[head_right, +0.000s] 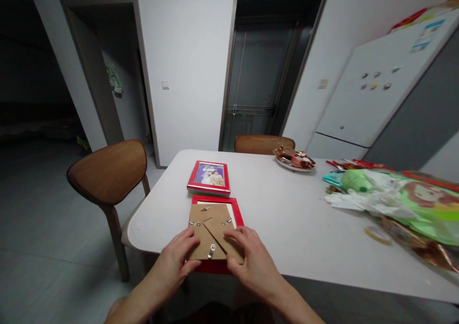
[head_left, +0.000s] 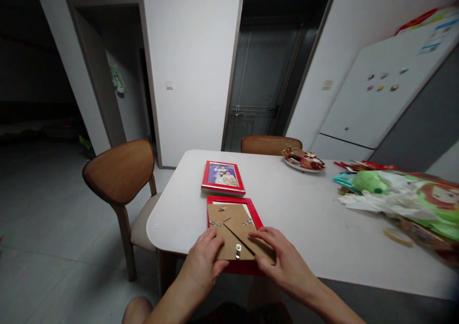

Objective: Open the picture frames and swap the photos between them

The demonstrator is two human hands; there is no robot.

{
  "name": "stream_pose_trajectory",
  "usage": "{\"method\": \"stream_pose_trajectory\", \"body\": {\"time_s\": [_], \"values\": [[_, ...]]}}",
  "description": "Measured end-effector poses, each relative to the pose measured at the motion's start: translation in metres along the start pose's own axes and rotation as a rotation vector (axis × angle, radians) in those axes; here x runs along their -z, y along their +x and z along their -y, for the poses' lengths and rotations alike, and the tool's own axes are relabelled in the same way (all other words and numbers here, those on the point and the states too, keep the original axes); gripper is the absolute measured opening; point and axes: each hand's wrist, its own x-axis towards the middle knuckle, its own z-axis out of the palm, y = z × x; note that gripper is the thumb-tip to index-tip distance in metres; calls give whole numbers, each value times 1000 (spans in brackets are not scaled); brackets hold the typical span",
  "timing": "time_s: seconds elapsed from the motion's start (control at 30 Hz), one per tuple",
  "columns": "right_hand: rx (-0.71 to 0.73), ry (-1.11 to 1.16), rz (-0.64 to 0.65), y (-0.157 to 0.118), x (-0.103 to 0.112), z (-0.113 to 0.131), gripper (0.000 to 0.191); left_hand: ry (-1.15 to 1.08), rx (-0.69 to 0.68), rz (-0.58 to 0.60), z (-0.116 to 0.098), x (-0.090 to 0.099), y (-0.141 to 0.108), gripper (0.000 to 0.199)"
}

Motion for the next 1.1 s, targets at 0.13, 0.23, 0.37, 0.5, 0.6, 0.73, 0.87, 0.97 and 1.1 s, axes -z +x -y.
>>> {"method": "stream_pose_trajectory", "body": {"time_s": [0.13,0.23,0.37,0.5,0.6,0.73,0.87,0.97,1.1], "values": [[-19,-87,-7,-3,-6,-25,34,43,-8,103,-5,-11,15,30],[2,-158,-23,2,-18,-32,35,107,19,188,-3,-10,19,24],[30,-248,-47,4,-26,-33,35,152,56,238,0,-8,15,19],[67,-268,-20,5,-24,-33,31,136,15,210,-1,-10,7,31],[82,-302,-11,14,-21,-38,30,123,-41,205,-2,-12,2,36],[4,-425,-34,38,-23,-46,32,131,-8,208,-5,-13,2,25],[-24,-445,-9,54,-27,-49,26,151,32,201,-7,-15,3,27],[6,-392,-2,53,-28,-50,29,166,33,189,-7,-17,1,33],[45,-358,22,48,-25,-51,29,161,18,176,-5,-17,-1,30]]}}
